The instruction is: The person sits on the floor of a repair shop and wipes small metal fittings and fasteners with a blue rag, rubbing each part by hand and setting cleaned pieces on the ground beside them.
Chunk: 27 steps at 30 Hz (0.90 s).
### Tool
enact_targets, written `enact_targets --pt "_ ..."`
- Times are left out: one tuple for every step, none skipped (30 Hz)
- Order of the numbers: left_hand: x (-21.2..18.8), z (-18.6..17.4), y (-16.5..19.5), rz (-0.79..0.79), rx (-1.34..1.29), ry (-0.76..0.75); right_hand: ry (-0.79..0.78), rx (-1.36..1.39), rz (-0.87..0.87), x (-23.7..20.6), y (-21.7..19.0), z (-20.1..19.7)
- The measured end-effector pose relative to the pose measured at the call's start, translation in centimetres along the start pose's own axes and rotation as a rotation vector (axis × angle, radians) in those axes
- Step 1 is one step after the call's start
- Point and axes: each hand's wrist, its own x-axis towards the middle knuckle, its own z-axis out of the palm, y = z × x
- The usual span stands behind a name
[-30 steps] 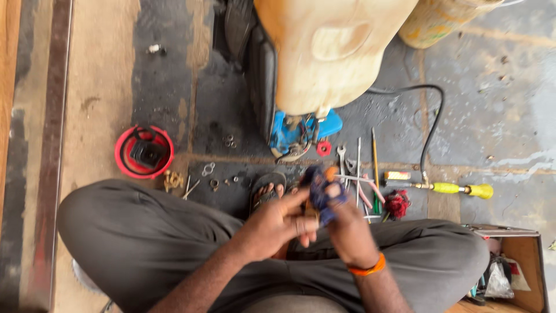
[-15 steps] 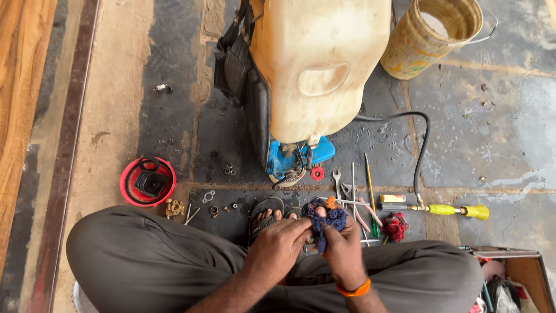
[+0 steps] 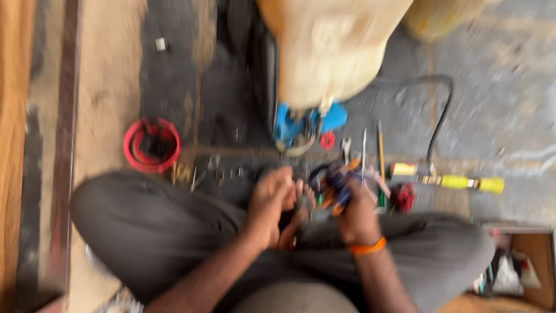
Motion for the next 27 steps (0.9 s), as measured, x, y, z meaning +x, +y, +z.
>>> enact_targets --pt "0.6 -0.4 0.6 0.089 0.020 0.005 -0.062 -0.001 -0.104 0.5 -0.7 -0.6" --pt "0.9 -1.2 0.9 0.120 0.007 0.013 -0.091 -0.029 -0.109 0.6 -1.5 -1.0" --pt "1.0 -1.7 1.3 0.149 -0.009 0.014 -0.117 -0.062 -0.118 0.7 -2.5 -1.5" --pt "1.2 -2.2 2.0 0.212 0.013 0.013 -0.076 -0.101 -0.114 0.9 -3.3 -1.7" --pt "1.3 -2.7 2.8 0.270 0.034 0.016 -0.035 -0.141 -0.103 0.9 -4.1 -1.9" --pt "0.9 -3.2 3.4 0.315 0.053 0.024 0.013 -0.186 -0.082 0.6 -4.4 -1.9" --pt "0.6 -3.6 4.1 0.329 0.102 0.041 0.000 -0.302 -0.071 0.4 -4.7 -1.8" --pt "0.6 -4.0 5.1 0.355 0.155 0.057 -0.023 -0.412 -0.067 0.4 -4.8 -1.3" --pt "0.1 -4.4 5.8 0.368 0.206 0.080 -0.044 -0.526 -0.049 0.3 -4.7 -0.9" --pt "-0.3 -4.7 6.4 0.376 0.225 0.090 -0.176 -0.656 -0.078 0.3 -4.4 -0.2" --pt "-0.4 -5.0 7.2 0.398 0.248 0.093 -0.313 -0.777 -0.121 0.7 -3.9 0.8" --pt "-0.6 -5.3 7.8 0.418 0.267 0.097 -0.452 -0.899 -0.162 1.0 -3.6 1.6" --pt "-0.8 -5.5 8.2 0.416 0.299 0.108 -0.373 -1.159 -0.005 1.3 -3.0 2.4" --pt "-0.9 -5.8 8.7 0.418 0.331 0.119 -0.287 -1.412 0.156 1.7 -1.7 3.4" --pt "-0.9 -6.0 8.9 0.418 0.365 0.128 -0.414 -1.611 0.054 2.1 -0.3 4.4" --pt "-0.8 -6.2 8.9 0.400 0.366 0.137 -0.543 -1.804 -0.054 2.3 1.3 5.2" --pt "-0.5 -6.3 8.7 0.384 0.366 0.142 -0.672 -1.905 0.028 2.3 2.8 5.6" --pt "-0.1 -6.4 8.4 0.374 0.364 0.146 -0.801 -2.005 0.110 2.4 4.2 6.0" --pt "0.4 -6.4 8.0 0.366 0.328 0.127 -0.820 -2.135 -0.044 2.3 5.4 6.1" --pt "0.7 -6.3 7.3 0.354 0.292 0.114 -0.845 -2.256 -0.200 1.9 6.4 6.1" --pt "0.9 -6.3 6.7 0.342 0.255 0.103 -0.899 -2.309 -0.220 1.7 7.1 6.3" --pt "1.2 -6.5 6.3 0.335 0.258 0.105 -0.943 -2.365 -0.254 1.8 7.5 6.5" --pt "1.3 -6.5 5.9 0.332 0.263 0.100 -0.961 -2.401 -0.282 1.7 7.8 6.6" --pt "1.3 -6.4 5.4 0.324 0.270 0.088 -0.986 -2.415 -0.316 1.4 8.0 6.8" --pt "1.3 -6.1 5.2 0.306 0.237 0.059 -0.994 -2.410 -0.331 1.2 7.9 7.2" --pt "1.5 -6.0 5.3 0.304 0.204 0.030 -1.000 -2.416 -0.359 1.0 8.0 7.5" --pt "1.6 -6.0 5.2 0.285 0.225 0.047 -1.006 -2.418 -0.379 0.8 7.9 8.0"
